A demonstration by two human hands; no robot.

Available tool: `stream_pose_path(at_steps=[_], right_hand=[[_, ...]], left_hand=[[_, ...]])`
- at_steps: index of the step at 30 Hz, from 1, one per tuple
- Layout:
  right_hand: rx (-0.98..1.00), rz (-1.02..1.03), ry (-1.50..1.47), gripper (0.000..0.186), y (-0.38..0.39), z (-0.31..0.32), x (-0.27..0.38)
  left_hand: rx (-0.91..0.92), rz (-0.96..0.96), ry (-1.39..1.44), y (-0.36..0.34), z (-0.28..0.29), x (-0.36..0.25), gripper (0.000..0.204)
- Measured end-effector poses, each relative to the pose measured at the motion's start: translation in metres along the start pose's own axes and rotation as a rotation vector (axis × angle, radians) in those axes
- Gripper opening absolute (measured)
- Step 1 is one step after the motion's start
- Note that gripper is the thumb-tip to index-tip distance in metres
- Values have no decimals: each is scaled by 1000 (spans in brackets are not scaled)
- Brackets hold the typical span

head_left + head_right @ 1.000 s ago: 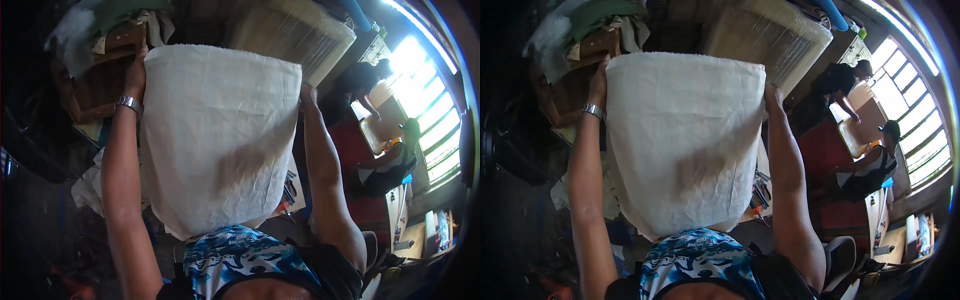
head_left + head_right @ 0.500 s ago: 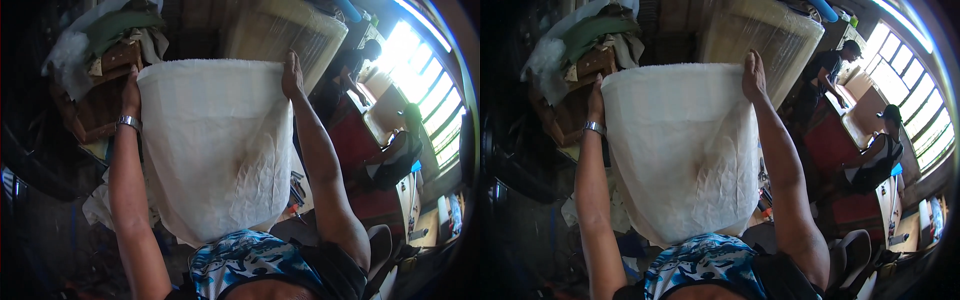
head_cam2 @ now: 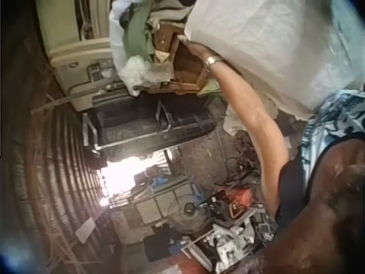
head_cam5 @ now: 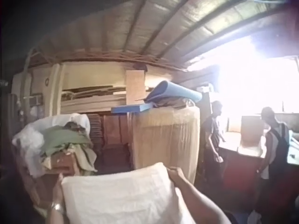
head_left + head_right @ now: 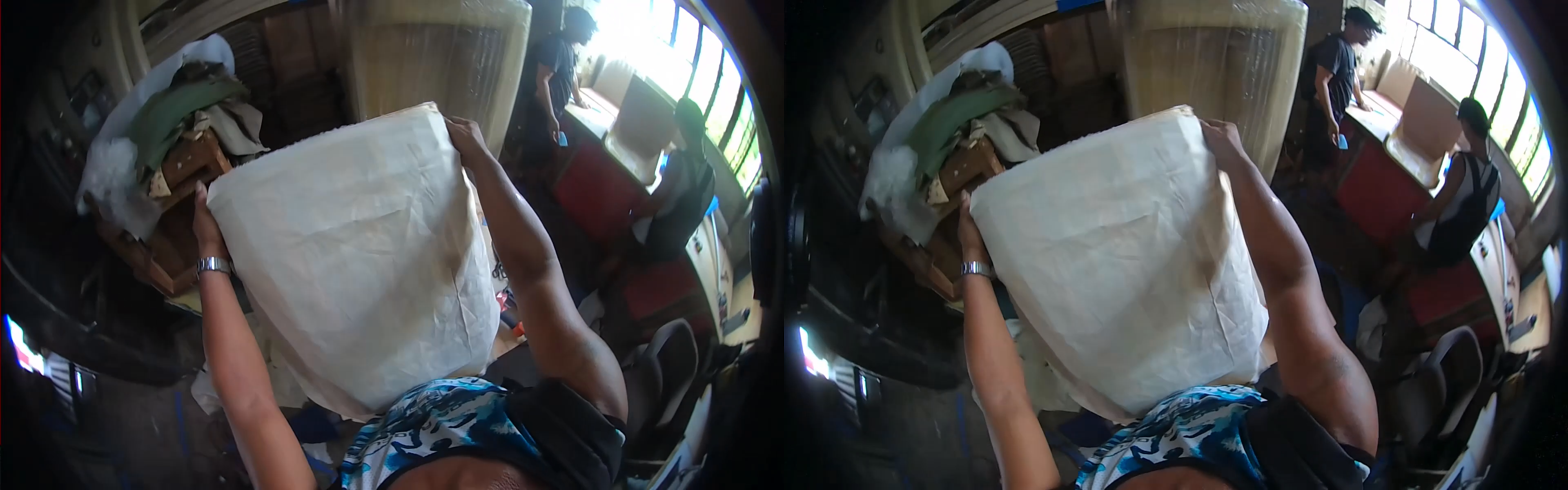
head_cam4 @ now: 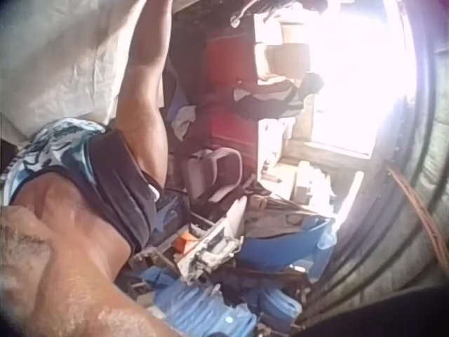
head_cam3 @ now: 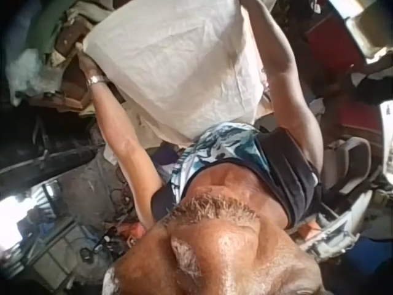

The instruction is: Attaching fabric to a furniture component using a pneumatic stapler and trimming excess with scissors.

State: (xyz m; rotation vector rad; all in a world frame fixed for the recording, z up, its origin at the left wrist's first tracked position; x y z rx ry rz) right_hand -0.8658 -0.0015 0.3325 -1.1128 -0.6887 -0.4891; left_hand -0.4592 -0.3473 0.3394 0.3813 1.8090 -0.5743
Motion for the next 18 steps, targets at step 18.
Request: stream_pose_path(at_steps=[18], right_hand=[[103, -691, -609, 38, -29, -69, -31]], left_hand=[[-42, 26, 58, 14, 16, -7, 76]])
Point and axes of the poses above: each hand's wrist, its own y-axis away from the middle knuckle, its own z-axis out of the back of the hand, x = y × z, the point moved 9 cm from there along -y, towards the middle knuckle, and after that the axes turned 5 degrees about -x, right-handed, at the moved point
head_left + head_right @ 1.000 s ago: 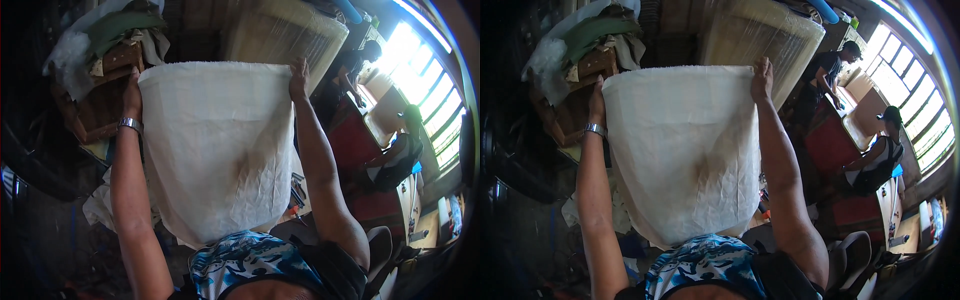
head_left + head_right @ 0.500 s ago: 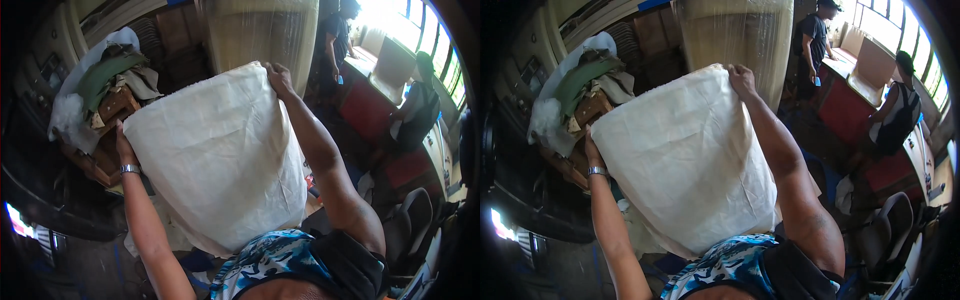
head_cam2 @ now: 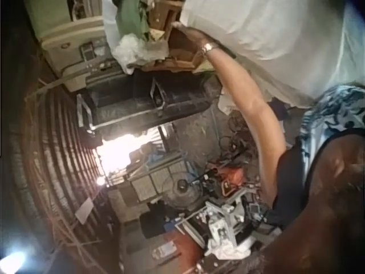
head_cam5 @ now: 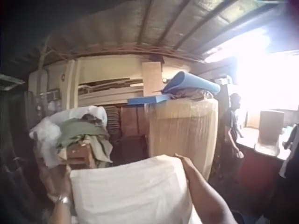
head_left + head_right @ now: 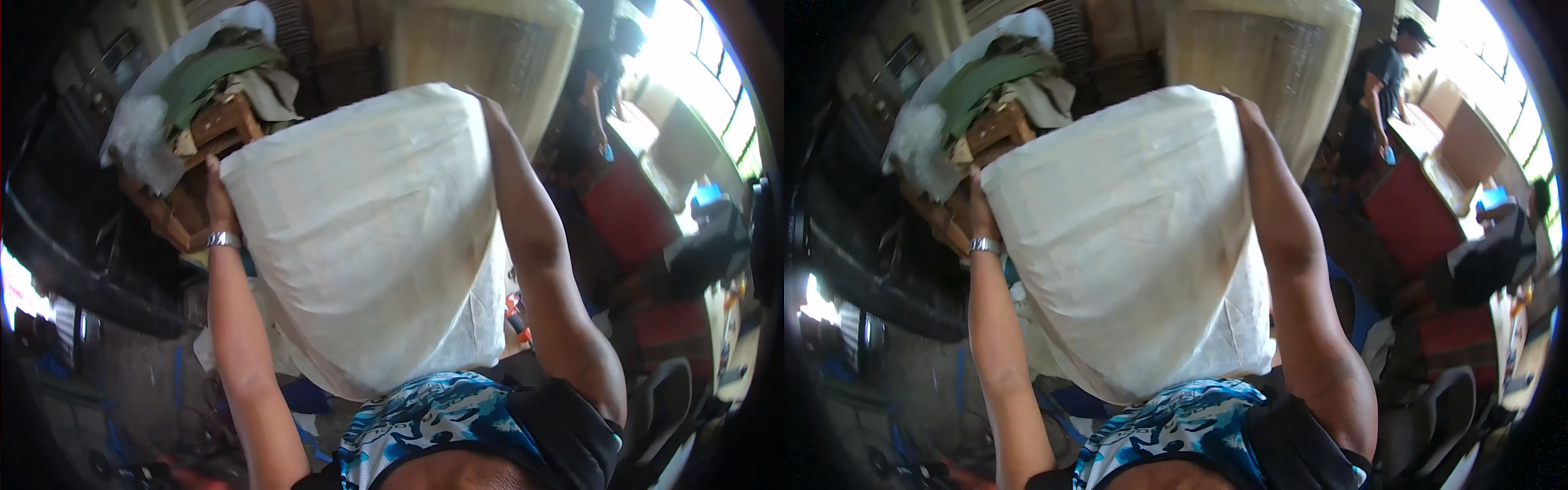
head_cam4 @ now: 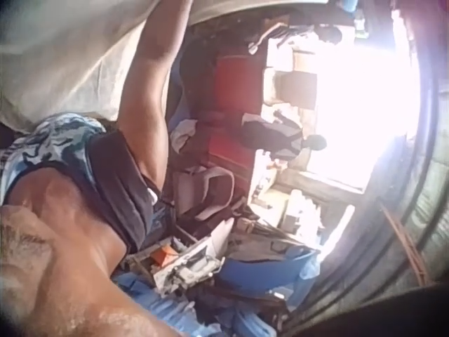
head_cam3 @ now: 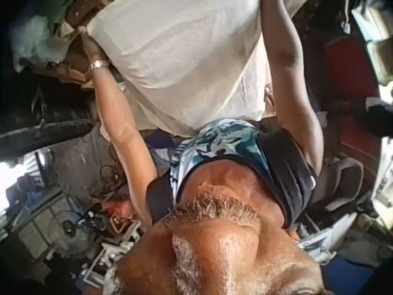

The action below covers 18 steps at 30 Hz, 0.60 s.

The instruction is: Attaching fabric to a furniture component using a pneumatic stapler and trimming excess with scissors.

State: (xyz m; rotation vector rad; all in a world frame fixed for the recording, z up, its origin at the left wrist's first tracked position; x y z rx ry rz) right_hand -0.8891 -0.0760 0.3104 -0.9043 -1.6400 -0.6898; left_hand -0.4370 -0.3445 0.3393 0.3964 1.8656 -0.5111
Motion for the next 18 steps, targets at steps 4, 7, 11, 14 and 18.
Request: stream_pose_path(at_steps=[4, 7, 11, 14, 18], right_hand=[[-107, 373, 226, 35, 11, 31, 36], [-373, 594, 635, 35, 23, 31, 70], [-426, 823, 887, 31, 64, -6, 112], [-227, 657, 826, 38, 32, 1, 95], [-437, 670, 1104, 37, -15, 96, 72]], left_hand=[[-66, 6, -47, -11, 9, 10, 78], [-54, -55, -54, -32, 33, 18, 77], [-22, -50, -2, -20, 21, 12, 69], [27, -44, 30, -8, 7, 2, 68], [59, 18, 26, -15, -23, 9, 71]])
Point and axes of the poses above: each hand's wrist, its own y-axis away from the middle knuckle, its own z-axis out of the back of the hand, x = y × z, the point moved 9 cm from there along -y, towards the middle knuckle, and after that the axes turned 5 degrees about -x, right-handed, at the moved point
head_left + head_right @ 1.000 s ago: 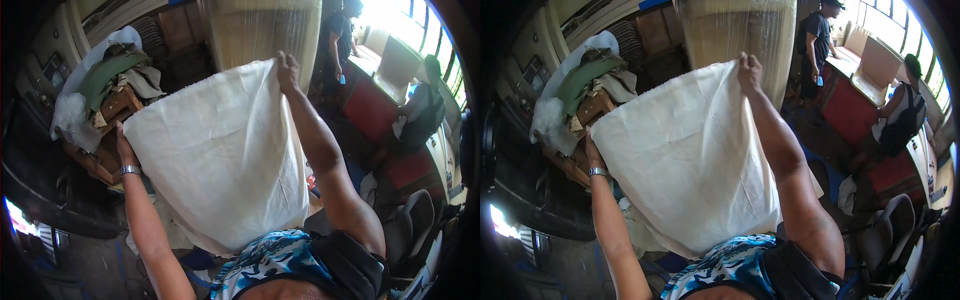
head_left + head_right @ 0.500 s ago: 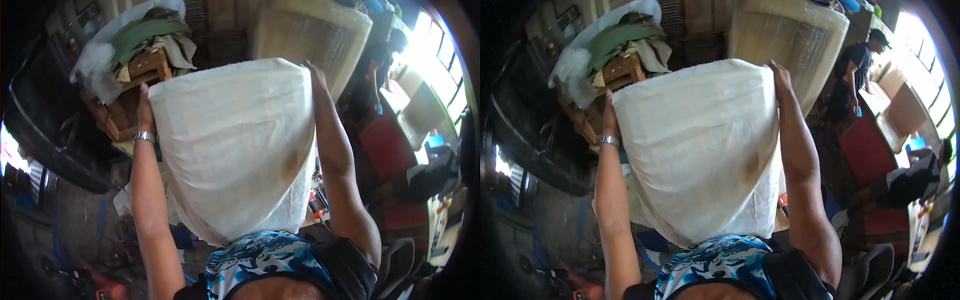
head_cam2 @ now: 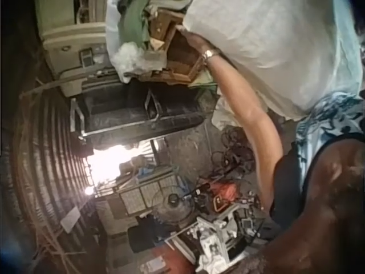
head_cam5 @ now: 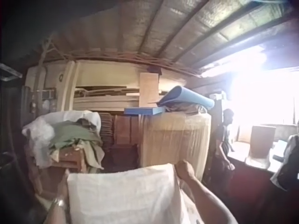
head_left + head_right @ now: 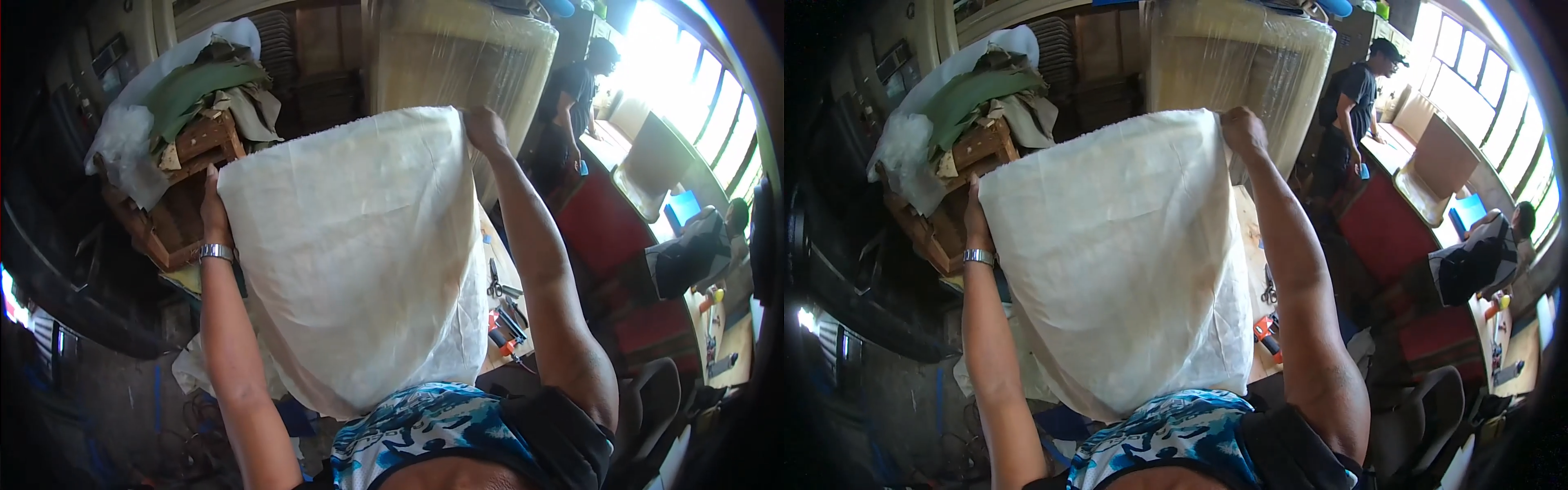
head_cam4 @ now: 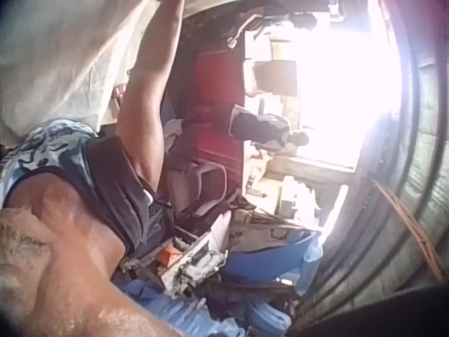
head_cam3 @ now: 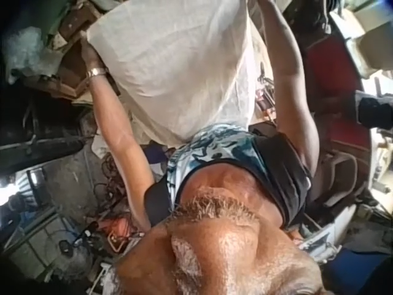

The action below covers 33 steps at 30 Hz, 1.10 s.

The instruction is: Attaching fabric to a furniture component using a pneumatic stapler and trimming excess with scissors.

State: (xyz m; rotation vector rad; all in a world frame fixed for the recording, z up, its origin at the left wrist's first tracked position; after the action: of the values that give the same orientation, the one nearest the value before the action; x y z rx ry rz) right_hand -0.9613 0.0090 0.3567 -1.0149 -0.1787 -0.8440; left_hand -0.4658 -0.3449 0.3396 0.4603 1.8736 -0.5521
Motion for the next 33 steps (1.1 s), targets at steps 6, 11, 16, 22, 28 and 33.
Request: stream_pose_path(at_steps=[6, 11, 16, 22, 28, 33], right_hand=[[-408, 111, -808, 27, 81, 110, 129], [219, 532, -181, 44, 120, 65, 259], [366, 367, 242, 40, 103, 37, 235], [111, 606, 263, 48, 77, 14, 182], [131, 399, 111, 50, 19, 4, 140], [-41, 967, 399, 59, 19, 10, 141]], left_hand=[[-95, -111, -238, -1, 27, -5, 75], [117, -82, -125, -4, 30, -3, 59], [-143, -223, -210, -10, 51, 1, 63], [-85, -496, -664, 3, 27, -13, 78], [-230, -176, -93, 115, 210, 78, 61], [-299, 141, -3, 276, 240, 258, 42]])
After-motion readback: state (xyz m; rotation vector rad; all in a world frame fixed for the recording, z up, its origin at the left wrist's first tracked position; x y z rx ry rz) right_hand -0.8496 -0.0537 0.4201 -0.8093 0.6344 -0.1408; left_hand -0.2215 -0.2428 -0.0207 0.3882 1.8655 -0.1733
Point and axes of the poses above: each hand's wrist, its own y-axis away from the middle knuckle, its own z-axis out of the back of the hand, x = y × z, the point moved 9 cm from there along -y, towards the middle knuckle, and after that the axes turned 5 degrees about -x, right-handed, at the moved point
